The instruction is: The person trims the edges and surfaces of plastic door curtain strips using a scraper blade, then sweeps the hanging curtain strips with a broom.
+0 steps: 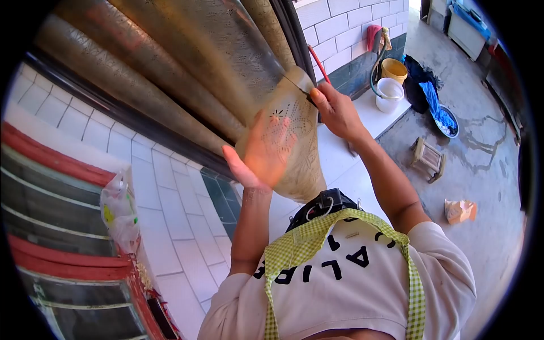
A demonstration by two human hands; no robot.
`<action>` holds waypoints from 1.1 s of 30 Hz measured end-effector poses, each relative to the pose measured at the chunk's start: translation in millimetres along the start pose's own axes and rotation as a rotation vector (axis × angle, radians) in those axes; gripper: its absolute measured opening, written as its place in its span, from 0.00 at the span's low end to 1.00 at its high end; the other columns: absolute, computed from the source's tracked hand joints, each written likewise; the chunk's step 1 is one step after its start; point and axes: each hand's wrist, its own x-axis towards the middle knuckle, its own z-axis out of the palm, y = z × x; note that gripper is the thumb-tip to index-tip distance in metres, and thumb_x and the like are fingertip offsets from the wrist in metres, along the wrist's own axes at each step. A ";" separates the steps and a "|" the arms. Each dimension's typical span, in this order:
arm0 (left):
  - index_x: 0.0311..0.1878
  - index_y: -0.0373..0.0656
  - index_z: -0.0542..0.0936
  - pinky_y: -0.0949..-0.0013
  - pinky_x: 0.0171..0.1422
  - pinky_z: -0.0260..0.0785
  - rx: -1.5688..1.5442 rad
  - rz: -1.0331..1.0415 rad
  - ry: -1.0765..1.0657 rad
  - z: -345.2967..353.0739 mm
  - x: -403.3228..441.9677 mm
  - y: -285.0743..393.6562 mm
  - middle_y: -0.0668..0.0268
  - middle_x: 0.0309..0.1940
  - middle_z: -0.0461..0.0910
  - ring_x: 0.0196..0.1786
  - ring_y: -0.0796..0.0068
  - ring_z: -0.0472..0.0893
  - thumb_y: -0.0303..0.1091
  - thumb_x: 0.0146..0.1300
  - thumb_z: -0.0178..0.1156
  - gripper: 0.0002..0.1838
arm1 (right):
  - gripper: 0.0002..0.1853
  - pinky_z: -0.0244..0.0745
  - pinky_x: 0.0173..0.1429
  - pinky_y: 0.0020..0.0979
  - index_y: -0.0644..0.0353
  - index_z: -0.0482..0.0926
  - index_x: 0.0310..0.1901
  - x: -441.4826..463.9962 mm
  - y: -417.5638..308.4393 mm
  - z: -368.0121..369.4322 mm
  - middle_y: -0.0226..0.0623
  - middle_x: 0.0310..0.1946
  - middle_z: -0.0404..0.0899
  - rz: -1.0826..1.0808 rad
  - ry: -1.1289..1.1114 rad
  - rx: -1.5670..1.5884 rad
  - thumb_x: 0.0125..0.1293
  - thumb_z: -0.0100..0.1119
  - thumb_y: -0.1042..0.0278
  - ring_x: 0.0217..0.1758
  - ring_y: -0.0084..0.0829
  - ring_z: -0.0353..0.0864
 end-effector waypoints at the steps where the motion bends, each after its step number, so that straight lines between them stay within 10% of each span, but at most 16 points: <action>1: 0.72 0.38 0.52 0.47 0.75 0.37 -0.105 0.001 -0.080 -2.2 0.2 -1.2 0.59 0.73 0.50 0.75 0.55 0.46 0.81 0.48 0.43 0.60 | 0.22 0.70 0.37 0.43 0.62 0.75 0.36 0.3 1.2 1.0 0.52 0.27 0.77 -0.004 -0.006 -0.037 0.71 0.43 0.48 0.33 0.52 0.78; 10: 0.72 0.34 0.49 0.47 0.75 0.33 0.214 0.060 0.017 -0.8 8.4 -3.3 0.58 0.74 0.49 0.75 0.54 0.44 0.87 0.42 0.38 0.68 | 0.09 0.78 0.31 0.38 0.53 0.77 0.36 -58.9 -6.0 41.8 0.44 0.23 0.78 -0.531 -0.334 -0.198 0.67 0.48 0.60 0.22 0.44 0.81; 12: 0.72 0.34 0.49 0.48 0.75 0.35 0.109 0.058 0.012 1.7 4.5 -4.1 0.58 0.73 0.50 0.75 0.53 0.45 0.87 0.42 0.38 0.68 | 0.12 0.78 0.30 0.33 0.55 0.77 0.33 -27.5 -7.1 17.3 0.42 0.20 0.78 0.060 -0.349 -0.076 0.70 0.45 0.62 0.20 0.32 0.82; 14: 0.72 0.35 0.48 0.48 0.74 0.38 -0.017 0.031 -0.010 5.5 1.5 -5.3 0.58 0.73 0.50 0.75 0.52 0.46 0.87 0.42 0.38 0.67 | 0.20 0.75 0.27 0.32 0.60 0.76 0.35 -2.9 -11.8 5.0 0.35 0.15 0.74 0.155 -0.222 -0.098 0.75 0.37 0.57 0.20 0.28 0.80; 21: 0.73 0.39 0.49 0.45 0.73 0.39 0.076 0.090 0.033 0.8 2.5 -1.7 0.51 0.73 0.47 0.75 0.51 0.46 0.85 0.43 0.41 0.65 | 0.10 0.75 0.29 0.36 0.55 0.75 0.35 -57.9 6.4 39.9 0.45 0.20 0.78 -0.362 -0.323 -0.384 0.70 0.45 0.64 0.22 0.42 0.80; 24: 0.73 0.39 0.50 0.45 0.74 0.35 -0.174 0.047 -0.039 1.0 -0.4 -3.1 0.47 0.73 0.45 0.75 0.50 0.45 0.85 0.44 0.42 0.64 | 0.22 0.75 0.25 0.31 0.64 0.74 0.34 -12.4 -7.3 18.9 0.38 0.16 0.76 0.182 -0.233 -0.060 0.75 0.36 0.55 0.16 0.29 0.78; 26: 0.73 0.40 0.50 0.45 0.75 0.32 -0.206 0.051 -0.039 4.6 0.1 -3.3 0.46 0.73 0.44 0.75 0.50 0.43 0.84 0.44 0.43 0.64 | 0.23 0.75 0.23 0.32 0.65 0.74 0.35 -12.3 -12.2 16.4 0.38 0.16 0.75 0.150 -0.298 -0.117 0.75 0.36 0.54 0.16 0.28 0.78; 29: 0.73 0.41 0.50 0.45 0.75 0.31 -0.131 0.094 0.014 4.7 1.2 -1.5 0.47 0.74 0.43 0.76 0.51 0.42 0.84 0.44 0.43 0.64 | 0.16 0.73 0.31 0.48 0.61 0.75 0.29 -50.9 -4.3 33.5 0.52 0.23 0.77 -0.188 -0.320 -0.192 0.71 0.43 0.62 0.24 0.55 0.76; 32: 0.73 0.41 0.50 0.45 0.75 0.31 0.033 0.098 0.013 3.3 -2.5 0.9 0.48 0.74 0.42 0.76 0.52 0.41 0.84 0.43 0.44 0.64 | 0.13 0.75 0.31 0.45 0.59 0.73 0.33 -47.7 0.6 27.3 0.49 0.20 0.76 -0.344 -0.359 -0.208 0.71 0.44 0.61 0.22 0.51 0.78; 33: 0.73 0.41 0.50 0.45 0.75 0.31 -0.127 0.074 -0.016 3.6 -3.5 -0.7 0.48 0.74 0.42 0.76 0.52 0.41 0.85 0.43 0.43 0.64 | 0.15 0.76 0.31 0.42 0.60 0.73 0.32 -33.1 -9.5 18.8 0.45 0.18 0.76 0.150 -0.438 -0.045 0.72 0.43 0.60 0.20 0.46 0.79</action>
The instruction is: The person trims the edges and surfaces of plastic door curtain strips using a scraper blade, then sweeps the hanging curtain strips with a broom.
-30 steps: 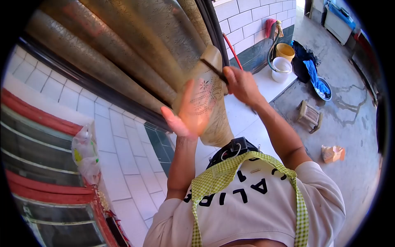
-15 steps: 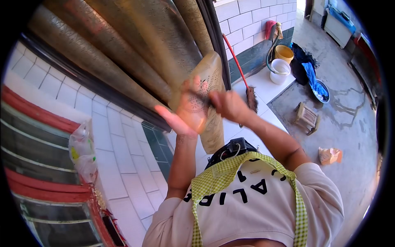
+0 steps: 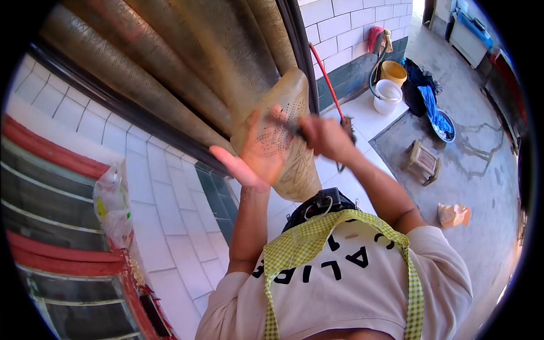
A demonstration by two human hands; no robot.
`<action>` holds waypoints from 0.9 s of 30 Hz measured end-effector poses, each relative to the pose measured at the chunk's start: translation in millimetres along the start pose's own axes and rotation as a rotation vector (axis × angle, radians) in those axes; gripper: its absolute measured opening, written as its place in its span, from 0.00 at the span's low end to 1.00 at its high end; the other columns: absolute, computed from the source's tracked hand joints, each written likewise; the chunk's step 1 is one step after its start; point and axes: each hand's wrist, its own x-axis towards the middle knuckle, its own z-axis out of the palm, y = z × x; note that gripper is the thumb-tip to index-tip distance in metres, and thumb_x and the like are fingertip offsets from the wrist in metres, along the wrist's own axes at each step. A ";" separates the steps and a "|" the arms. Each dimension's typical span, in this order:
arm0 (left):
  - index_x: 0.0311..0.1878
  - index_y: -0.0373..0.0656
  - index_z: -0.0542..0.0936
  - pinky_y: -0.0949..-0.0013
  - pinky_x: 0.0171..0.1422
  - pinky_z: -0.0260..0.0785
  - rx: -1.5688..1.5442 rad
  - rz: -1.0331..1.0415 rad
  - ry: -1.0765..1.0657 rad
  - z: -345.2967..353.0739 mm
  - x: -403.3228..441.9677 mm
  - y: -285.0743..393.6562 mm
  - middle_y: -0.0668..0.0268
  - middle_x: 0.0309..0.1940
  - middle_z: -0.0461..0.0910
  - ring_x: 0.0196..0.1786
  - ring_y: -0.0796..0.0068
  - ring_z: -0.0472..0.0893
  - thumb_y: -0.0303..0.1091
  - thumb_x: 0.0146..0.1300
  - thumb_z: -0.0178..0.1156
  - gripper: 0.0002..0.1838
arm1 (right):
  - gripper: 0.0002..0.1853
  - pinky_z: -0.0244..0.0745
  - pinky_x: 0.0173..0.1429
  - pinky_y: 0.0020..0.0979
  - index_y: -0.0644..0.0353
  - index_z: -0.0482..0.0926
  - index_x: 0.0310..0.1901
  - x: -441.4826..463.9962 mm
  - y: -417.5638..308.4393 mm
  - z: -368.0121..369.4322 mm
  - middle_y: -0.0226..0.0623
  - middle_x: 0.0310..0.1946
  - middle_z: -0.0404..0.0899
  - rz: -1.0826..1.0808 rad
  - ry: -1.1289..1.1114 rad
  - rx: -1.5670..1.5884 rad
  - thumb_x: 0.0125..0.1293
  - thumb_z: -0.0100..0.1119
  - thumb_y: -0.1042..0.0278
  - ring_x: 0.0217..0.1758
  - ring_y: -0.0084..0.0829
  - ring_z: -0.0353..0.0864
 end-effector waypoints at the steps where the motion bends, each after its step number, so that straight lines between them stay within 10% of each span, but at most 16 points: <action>1: 0.73 0.41 0.49 0.46 0.75 0.31 -0.164 -0.024 -0.025 0.3 -1.0 -1.6 0.49 0.74 0.41 0.76 0.52 0.41 0.85 0.43 0.42 0.64 | 0.16 0.77 0.31 0.41 0.61 0.73 0.33 9.8 -1.8 -9.4 0.42 0.17 0.75 0.018 0.177 -0.004 0.72 0.43 0.59 0.18 0.41 0.80; 14: 0.73 0.45 0.49 0.47 0.75 0.34 0.149 0.015 0.107 2.1 4.3 -0.2 0.48 0.72 0.48 0.74 0.51 0.45 0.88 0.42 0.35 0.64 | 0.17 0.74 0.22 0.26 0.62 0.73 0.33 16.3 -3.4 -8.2 0.33 0.15 0.74 -0.117 0.087 -0.126 0.74 0.40 0.58 0.15 0.24 0.76; 17: 0.73 0.44 0.50 0.47 0.75 0.34 0.170 0.029 0.036 2.6 6.1 2.7 0.48 0.72 0.49 0.74 0.52 0.46 0.87 0.42 0.36 0.64 | 0.08 0.76 0.34 0.46 0.58 0.71 0.35 -9.2 -3.3 17.9 0.49 0.26 0.78 -0.205 -0.011 -0.285 0.69 0.43 0.66 0.28 0.53 0.79; 21: 0.72 0.38 0.52 0.45 0.75 0.35 0.141 0.029 0.044 6.7 3.4 4.1 0.44 0.72 0.49 0.74 0.49 0.47 0.84 0.44 0.42 0.63 | 0.10 0.76 0.27 0.38 0.58 0.72 0.34 15.7 1.3 -0.4 0.44 0.17 0.76 0.003 0.061 -0.009 0.71 0.42 0.65 0.20 0.38 0.80; 25: 0.72 0.42 0.53 0.49 0.76 0.34 0.058 -0.004 0.041 4.2 5.5 4.3 0.46 0.71 0.51 0.74 0.52 0.48 0.86 0.42 0.41 0.63 | 0.09 0.73 0.29 0.45 0.62 0.70 0.34 7.5 -8.0 -1.8 0.49 0.21 0.76 -0.144 0.169 -0.153 0.70 0.43 0.68 0.25 0.51 0.78; 27: 0.72 0.42 0.54 0.49 0.76 0.34 0.134 0.022 0.036 0.4 7.6 6.0 0.45 0.71 0.51 0.74 0.52 0.49 0.85 0.42 0.42 0.63 | 0.20 0.74 0.22 0.30 0.63 0.73 0.32 -4.2 9.1 13.9 0.38 0.15 0.76 -0.277 0.125 -0.183 0.75 0.38 0.57 0.15 0.28 0.78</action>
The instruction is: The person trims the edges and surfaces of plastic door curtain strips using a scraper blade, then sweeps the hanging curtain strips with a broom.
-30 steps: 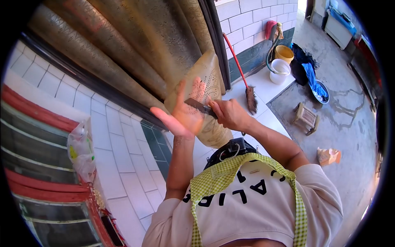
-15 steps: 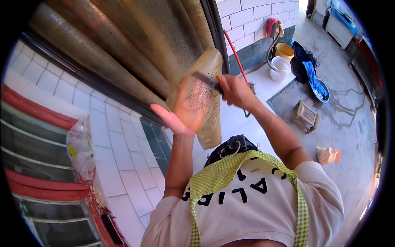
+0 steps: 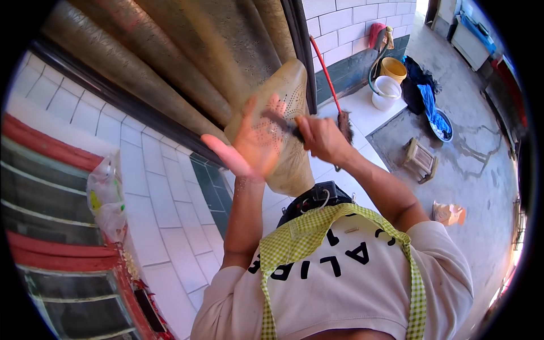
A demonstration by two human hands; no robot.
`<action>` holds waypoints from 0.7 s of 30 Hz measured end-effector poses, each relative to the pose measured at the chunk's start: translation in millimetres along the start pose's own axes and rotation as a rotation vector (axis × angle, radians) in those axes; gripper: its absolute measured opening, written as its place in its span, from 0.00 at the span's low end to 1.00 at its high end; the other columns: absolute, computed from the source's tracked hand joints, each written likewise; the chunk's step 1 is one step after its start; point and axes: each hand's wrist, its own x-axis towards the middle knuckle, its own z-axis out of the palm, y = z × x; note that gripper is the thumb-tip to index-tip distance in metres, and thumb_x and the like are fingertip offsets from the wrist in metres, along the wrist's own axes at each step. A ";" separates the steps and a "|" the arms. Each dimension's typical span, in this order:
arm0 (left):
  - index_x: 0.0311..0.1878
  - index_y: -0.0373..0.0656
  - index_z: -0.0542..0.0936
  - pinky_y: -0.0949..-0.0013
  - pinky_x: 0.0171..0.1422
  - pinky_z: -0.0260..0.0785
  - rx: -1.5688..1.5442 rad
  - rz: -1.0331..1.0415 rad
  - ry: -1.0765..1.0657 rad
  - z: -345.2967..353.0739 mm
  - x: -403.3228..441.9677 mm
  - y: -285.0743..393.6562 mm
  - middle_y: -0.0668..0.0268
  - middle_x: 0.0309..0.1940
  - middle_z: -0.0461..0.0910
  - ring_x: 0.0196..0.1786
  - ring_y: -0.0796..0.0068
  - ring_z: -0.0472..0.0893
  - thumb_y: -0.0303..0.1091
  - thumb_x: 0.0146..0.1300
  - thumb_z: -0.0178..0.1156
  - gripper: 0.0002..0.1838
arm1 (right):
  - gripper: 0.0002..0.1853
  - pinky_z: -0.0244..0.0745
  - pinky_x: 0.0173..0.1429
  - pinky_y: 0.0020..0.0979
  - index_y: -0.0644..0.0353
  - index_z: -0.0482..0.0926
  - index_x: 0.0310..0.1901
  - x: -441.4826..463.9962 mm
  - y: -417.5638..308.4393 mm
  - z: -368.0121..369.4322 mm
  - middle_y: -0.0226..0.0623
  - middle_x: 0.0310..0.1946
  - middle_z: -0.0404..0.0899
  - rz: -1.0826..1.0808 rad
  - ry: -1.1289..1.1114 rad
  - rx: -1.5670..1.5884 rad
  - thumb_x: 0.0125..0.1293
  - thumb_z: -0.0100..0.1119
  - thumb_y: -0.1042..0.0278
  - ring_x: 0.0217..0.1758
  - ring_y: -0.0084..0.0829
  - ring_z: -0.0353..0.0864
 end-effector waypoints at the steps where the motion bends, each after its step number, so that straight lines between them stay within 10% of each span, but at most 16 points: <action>1: 0.71 0.41 0.54 0.49 0.76 0.34 0.003 -0.010 0.000 -2.3 -1.4 0.5 0.45 0.70 0.52 0.73 0.51 0.49 0.85 0.42 0.43 0.63 | 0.19 0.74 0.22 0.30 0.62 0.72 0.31 -5.5 -2.1 2.6 0.38 0.15 0.76 -0.053 -0.080 -0.097 0.74 0.39 0.59 0.16 0.29 0.79; 6: 0.71 0.41 0.55 0.48 0.76 0.35 -0.156 -0.022 0.014 1.9 -1.0 -4.4 0.43 0.70 0.51 0.73 0.49 0.50 0.85 0.42 0.43 0.63 | 0.23 0.74 0.23 0.29 0.62 0.74 0.31 23.4 4.9 -15.3 0.35 0.15 0.75 0.211 0.025 0.021 0.75 0.37 0.53 0.15 0.26 0.77; 12: 0.72 0.41 0.52 0.47 0.76 0.36 -0.002 -0.003 0.006 -2.6 0.5 -1.2 0.42 0.71 0.50 0.73 0.48 0.49 0.85 0.43 0.41 0.63 | 0.16 0.75 0.26 0.37 0.62 0.74 0.35 -5.6 15.1 22.7 0.45 0.16 0.75 -0.166 0.050 -0.295 0.74 0.39 0.61 0.16 0.39 0.78; 16: 0.73 0.42 0.49 0.49 0.76 0.34 -0.252 -0.036 0.008 -0.4 -1.2 -3.9 0.42 0.71 0.49 0.74 0.47 0.47 0.86 0.43 0.38 0.64 | 0.24 0.74 0.23 0.29 0.63 0.74 0.31 26.0 2.5 -17.3 0.33 0.14 0.73 0.291 0.033 0.086 0.75 0.35 0.52 0.14 0.25 0.75; 21: 0.73 0.43 0.49 0.49 0.76 0.34 0.056 0.023 -0.045 3.2 2.5 -1.2 0.43 0.72 0.47 0.74 0.47 0.46 0.87 0.42 0.37 0.64 | 0.16 0.74 0.22 0.31 0.62 0.74 0.34 -4.5 -6.7 16.1 0.38 0.17 0.77 -0.147 -0.012 -0.141 0.73 0.41 0.59 0.15 0.27 0.78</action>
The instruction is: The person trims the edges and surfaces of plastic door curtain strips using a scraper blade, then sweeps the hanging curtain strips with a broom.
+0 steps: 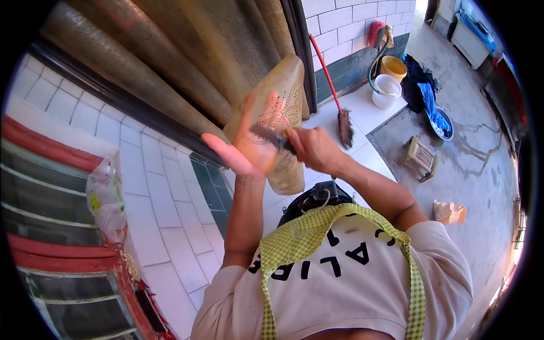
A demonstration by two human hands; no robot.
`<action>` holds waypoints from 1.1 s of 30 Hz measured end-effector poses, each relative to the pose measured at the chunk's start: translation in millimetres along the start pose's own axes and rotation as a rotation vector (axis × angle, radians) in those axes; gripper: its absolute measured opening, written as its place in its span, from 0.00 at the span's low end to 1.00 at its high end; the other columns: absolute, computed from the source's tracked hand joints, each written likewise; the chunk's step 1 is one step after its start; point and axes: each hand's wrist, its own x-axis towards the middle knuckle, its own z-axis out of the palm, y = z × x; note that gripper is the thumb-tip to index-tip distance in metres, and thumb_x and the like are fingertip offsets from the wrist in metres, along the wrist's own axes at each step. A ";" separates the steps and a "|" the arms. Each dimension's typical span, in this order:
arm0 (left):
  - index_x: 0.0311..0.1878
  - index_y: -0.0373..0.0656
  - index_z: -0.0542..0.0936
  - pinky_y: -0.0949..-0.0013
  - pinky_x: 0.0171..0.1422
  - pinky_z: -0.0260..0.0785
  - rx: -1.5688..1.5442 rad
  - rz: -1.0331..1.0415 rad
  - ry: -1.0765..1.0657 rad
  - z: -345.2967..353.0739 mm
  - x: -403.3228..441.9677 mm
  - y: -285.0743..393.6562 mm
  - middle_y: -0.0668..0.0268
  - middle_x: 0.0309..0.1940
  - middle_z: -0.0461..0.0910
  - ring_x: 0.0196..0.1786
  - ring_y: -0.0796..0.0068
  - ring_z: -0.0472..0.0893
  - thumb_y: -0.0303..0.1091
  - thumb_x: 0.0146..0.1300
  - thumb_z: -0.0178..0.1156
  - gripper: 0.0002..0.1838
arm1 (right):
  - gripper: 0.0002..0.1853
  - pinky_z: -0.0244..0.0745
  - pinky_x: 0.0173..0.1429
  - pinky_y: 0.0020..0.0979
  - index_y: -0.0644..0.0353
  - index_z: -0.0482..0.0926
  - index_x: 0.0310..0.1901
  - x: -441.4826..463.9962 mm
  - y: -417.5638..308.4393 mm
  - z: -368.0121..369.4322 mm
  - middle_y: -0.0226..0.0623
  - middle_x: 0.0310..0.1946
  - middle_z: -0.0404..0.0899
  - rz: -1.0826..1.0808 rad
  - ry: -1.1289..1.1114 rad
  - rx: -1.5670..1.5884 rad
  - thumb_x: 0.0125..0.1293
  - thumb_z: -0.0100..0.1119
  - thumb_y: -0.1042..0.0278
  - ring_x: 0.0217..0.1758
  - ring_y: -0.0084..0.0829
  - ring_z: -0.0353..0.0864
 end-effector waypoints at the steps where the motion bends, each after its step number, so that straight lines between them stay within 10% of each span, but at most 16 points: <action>1: 0.73 0.44 0.50 0.49 0.76 0.34 -0.038 -0.009 0.017 0.0 -1.6 -0.4 0.44 0.72 0.46 0.74 0.47 0.46 0.87 0.42 0.36 0.64 | 0.13 0.76 0.32 0.42 0.59 0.76 0.32 0.4 -5.2 -5.5 0.50 0.24 0.78 0.193 -0.093 0.115 0.69 0.47 0.62 0.24 0.48 0.80; 5: 0.74 0.47 0.50 0.48 0.75 0.34 -0.223 -0.060 0.046 2.4 -6.2 -2.4 0.46 0.73 0.43 0.74 0.47 0.46 0.88 0.41 0.36 0.64 | 0.18 0.72 0.20 0.29 0.61 0.71 0.34 42.2 23.6 -39.9 0.34 0.16 0.75 0.466 0.069 0.264 0.75 0.36 0.58 0.14 0.25 0.76; 9: 0.74 0.48 0.50 0.48 0.75 0.34 0.051 -0.002 0.049 0.0 -3.3 -3.8 0.47 0.73 0.45 0.74 0.48 0.46 0.88 0.40 0.36 0.64 | 0.10 0.75 0.25 0.31 0.59 0.74 0.33 16.2 13.1 -6.9 0.36 0.16 0.77 -0.014 -0.016 -0.133 0.71 0.45 0.66 0.15 0.27 0.78; 11: 0.74 0.48 0.50 0.48 0.76 0.33 -0.133 -0.035 -0.014 -6.0 -5.1 -0.5 0.49 0.73 0.44 0.75 0.50 0.44 0.88 0.40 0.35 0.64 | 0.10 0.75 0.35 0.46 0.58 0.73 0.30 1.5 -1.9 2.4 0.50 0.20 0.77 0.149 -0.035 0.118 0.67 0.47 0.65 0.26 0.50 0.79; 15: 0.74 0.48 0.50 0.47 0.75 0.34 -0.016 -0.028 0.045 -0.6 -7.6 -4.4 0.50 0.74 0.44 0.75 0.50 0.43 0.88 0.41 0.35 0.64 | 0.13 0.77 0.26 0.38 0.61 0.75 0.31 43.4 19.7 -37.7 0.43 0.18 0.79 0.479 0.044 0.269 0.69 0.46 0.63 0.19 0.36 0.81; 22: 0.72 0.45 0.52 0.46 0.74 0.34 -0.027 -0.010 0.043 -4.4 -4.1 3.7 0.50 0.73 0.46 0.75 0.50 0.43 0.88 0.41 0.36 0.64 | 0.11 0.76 0.33 0.44 0.58 0.76 0.33 -7.4 -10.1 3.2 0.51 0.20 0.76 0.078 -0.138 0.145 0.69 0.46 0.65 0.26 0.54 0.78; 25: 0.73 0.44 0.52 0.47 0.75 0.35 -0.056 -0.025 0.048 3.3 -7.8 0.5 0.49 0.73 0.46 0.74 0.50 0.44 0.88 0.41 0.37 0.64 | 0.24 0.74 0.22 0.28 0.64 0.76 0.34 29.4 16.8 -25.8 0.37 0.15 0.76 0.429 -0.046 0.327 0.75 0.37 0.52 0.14 0.25 0.76; 33: 0.73 0.43 0.50 0.48 0.75 0.33 0.008 -0.007 0.026 -1.6 -5.7 -0.3 0.46 0.72 0.46 0.75 0.49 0.44 0.88 0.41 0.37 0.65 | 0.24 0.74 0.21 0.29 0.64 0.76 0.37 5.4 9.8 -11.1 0.38 0.15 0.76 0.155 -0.021 0.179 0.75 0.34 0.52 0.14 0.27 0.77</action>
